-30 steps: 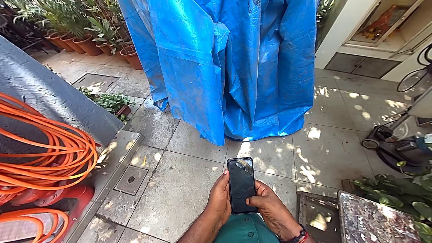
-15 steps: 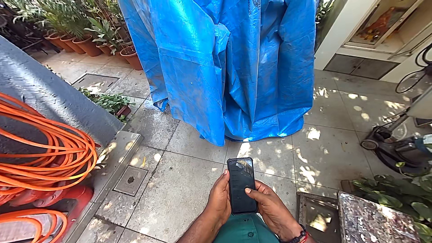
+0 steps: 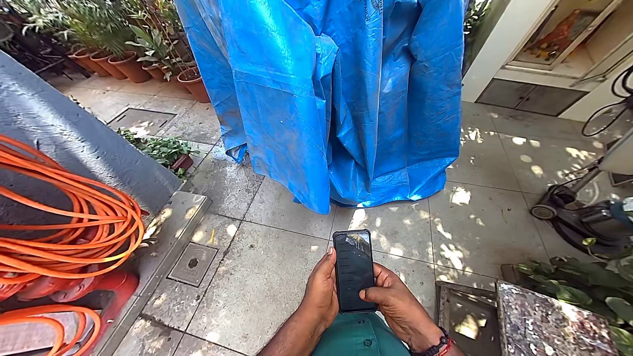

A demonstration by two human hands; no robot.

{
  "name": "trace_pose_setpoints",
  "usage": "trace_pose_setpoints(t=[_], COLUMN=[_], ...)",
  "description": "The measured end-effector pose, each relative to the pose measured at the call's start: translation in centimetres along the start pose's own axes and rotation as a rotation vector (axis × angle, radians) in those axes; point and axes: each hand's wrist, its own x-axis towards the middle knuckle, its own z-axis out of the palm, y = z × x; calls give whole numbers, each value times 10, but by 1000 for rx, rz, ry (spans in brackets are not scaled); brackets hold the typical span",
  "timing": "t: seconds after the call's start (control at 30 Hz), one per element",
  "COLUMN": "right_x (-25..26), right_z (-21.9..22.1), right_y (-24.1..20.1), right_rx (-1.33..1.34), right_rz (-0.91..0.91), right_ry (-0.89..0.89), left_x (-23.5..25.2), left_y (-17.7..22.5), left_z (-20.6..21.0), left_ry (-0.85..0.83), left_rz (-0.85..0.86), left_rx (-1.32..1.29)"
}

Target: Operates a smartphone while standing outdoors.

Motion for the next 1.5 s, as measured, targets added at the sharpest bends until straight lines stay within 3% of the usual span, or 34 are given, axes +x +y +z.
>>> trace_pose_setpoints(t=[0.27, 0.9, 1.5], right_x=[0, -4, 1], right_z=[1, -3, -1], right_y=[3, 4, 2], right_rx=[28, 18, 40], right_rz=[42, -6, 49], right_ry=[66, -9, 59], left_x=[0, -2, 2], left_y=[-3, -6, -5], left_z=[-2, -2, -3], left_ry=[15, 8, 22], left_rz=[-2, -1, -1], left_rx=[-19, -8, -24])
